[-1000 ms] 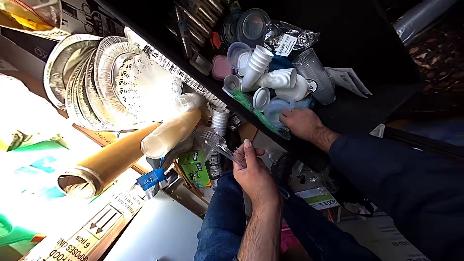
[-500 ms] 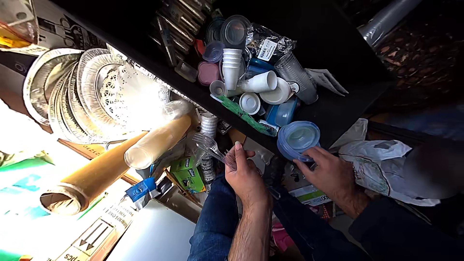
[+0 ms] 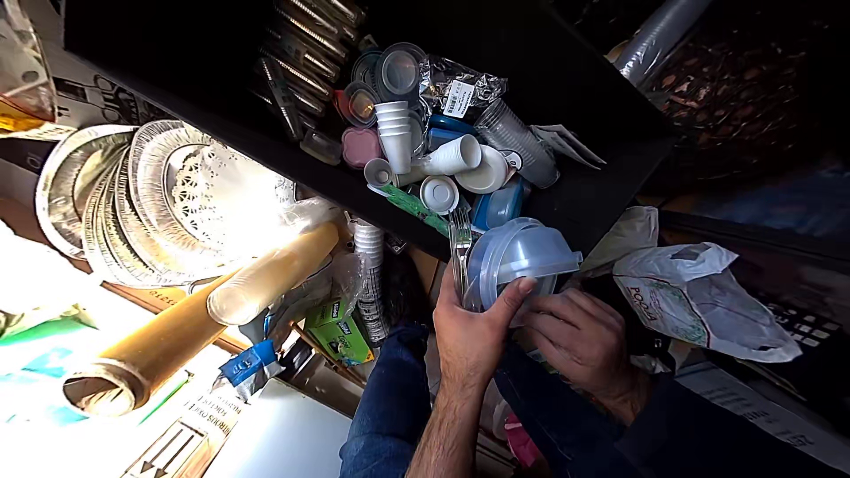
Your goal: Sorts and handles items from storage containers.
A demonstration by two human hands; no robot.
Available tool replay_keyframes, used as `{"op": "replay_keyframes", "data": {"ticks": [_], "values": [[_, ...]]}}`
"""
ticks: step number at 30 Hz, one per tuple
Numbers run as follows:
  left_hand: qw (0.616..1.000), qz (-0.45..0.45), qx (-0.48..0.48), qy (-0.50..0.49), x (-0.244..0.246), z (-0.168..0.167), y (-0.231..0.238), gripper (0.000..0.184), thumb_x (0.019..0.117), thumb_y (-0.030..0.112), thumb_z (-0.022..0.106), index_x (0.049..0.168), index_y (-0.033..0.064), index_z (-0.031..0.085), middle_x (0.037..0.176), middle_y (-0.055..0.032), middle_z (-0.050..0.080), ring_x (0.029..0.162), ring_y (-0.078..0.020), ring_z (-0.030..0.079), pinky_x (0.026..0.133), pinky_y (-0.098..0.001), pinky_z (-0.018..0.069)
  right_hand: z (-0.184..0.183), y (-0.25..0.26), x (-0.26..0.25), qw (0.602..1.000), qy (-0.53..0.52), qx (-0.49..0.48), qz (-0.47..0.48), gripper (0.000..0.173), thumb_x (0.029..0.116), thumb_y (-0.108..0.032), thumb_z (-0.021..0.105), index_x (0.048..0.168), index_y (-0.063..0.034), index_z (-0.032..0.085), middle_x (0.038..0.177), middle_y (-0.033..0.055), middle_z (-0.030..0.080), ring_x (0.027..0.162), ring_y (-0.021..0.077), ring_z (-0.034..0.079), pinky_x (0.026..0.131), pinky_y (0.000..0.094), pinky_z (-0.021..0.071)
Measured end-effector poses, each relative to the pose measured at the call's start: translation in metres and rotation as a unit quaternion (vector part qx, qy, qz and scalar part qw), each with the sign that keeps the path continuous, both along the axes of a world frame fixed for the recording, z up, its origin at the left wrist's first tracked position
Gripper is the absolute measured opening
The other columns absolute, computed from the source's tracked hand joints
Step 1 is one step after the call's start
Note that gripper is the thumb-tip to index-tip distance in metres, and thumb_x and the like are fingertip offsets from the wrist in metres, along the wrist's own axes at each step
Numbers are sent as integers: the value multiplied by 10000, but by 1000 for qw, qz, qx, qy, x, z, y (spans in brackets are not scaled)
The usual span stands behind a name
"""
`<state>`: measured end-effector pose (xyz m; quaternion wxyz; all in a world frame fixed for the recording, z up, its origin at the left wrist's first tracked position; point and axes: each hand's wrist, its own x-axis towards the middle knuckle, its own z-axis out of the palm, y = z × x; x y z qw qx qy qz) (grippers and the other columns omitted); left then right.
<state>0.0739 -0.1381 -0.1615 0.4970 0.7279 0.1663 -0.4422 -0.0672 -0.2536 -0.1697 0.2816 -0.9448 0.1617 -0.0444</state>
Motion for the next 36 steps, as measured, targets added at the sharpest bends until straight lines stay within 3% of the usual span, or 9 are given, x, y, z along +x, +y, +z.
{"op": "replay_keyframes", "data": {"ticks": [3, 6, 11, 15, 17, 21, 25, 32, 36], "values": [[998, 1, -60, 19, 1, 1, 2, 713, 738, 509, 891, 1333, 185, 670, 1015, -20, 756, 903, -145, 735, 784, -352, 639, 1, 1, -8, 994, -94, 25, -40, 279, 885, -456, 795, 960, -204, 703, 991, 5, 632, 861, 119, 630, 742, 294, 557], [996, -3, -84, -4, -3, 1, 1, 676, 766, 472, 881, 1338, 177, 674, 1046, -19, 757, 910, -143, 735, 794, -347, 639, 10, -12, 0, 979, -136, 17, -150, 702, 789, -598, 816, 1335, -293, 498, 1343, -69, 491, 1265, 110, 497, 1049, 338, 446], [989, 16, -141, 42, -16, 1, 0, 736, 746, 443, 893, 1386, 177, 646, 1159, -35, 738, 1014, -161, 720, 863, -352, 624, 21, -41, 20, 981, -51, 100, -158, 308, 1032, -257, 595, 1271, -117, 728, 1337, 110, 634, 1251, 260, 571, 1034, 450, 496], [974, 12, -191, 122, -28, 5, -2, 747, 721, 460, 904, 1305, 79, 636, 1039, -102, 738, 932, -189, 730, 822, -358, 628, 16, -44, 1, 973, 28, 204, -105, 712, 1047, -565, 435, 1632, -184, 299, 1721, 98, 146, 1565, 285, 229, 1241, 530, 333], [972, -19, -191, 138, -29, 5, -1, 660, 743, 334, 921, 1272, 56, 640, 1042, -121, 739, 959, -212, 732, 860, -375, 629, 14, -48, -10, 951, 37, 296, -86, 848, 1038, -627, 380, 1665, -123, 111, 1699, 77, 240, 1545, 259, 289, 1248, 499, 345], [984, -12, -138, 116, -27, 4, 2, 519, 793, 167, 827, 1268, 51, 652, 997, -119, 746, 885, -217, 742, 781, -391, 642, 13, -50, -14, 901, -18, 406, -151, 862, 1038, -661, 330, 1640, -71, 146, 1627, 127, 380, 1467, 305, 423, 1186, 494, 423], [987, 120, -92, 58, -11, 4, 8, 436, 870, 116, 672, 1280, -2, 583, 1011, -162, 727, 859, -248, 737, 730, -418, 642, -2, -49, -2, 879, 55, 438, -180, 772, 991, -545, 592, 1589, -130, 333, 1520, 68, 509, 1283, 215, 604, 1032, 417, 566], [988, 37, -143, 42, 13, 12, 24, 571, 865, 320, 812, 1355, 132, 588, 1094, -115, 730, 902, -217, 736, 719, -362, 637, 8, -8, 36, 785, -27, 578, -219, 628, 1009, -91, 597, 1572, -68, 318, 1399, 81, 595, 1221, 164, 642, 1021, 325, 574], [986, -14, -166, 2, 17, 2, 33, 772, 863, 596, 737, 1507, 234, 513, 1340, 0, 678, 1060, -134, 702, 770, -293, 612, 2, 25, 4, 749, 3, 578, -324, 634, 966, -70, 624, 1541, -135, 365, 1339, 64, 633, 1178, 191, 663, 977, 391, 600]]}}
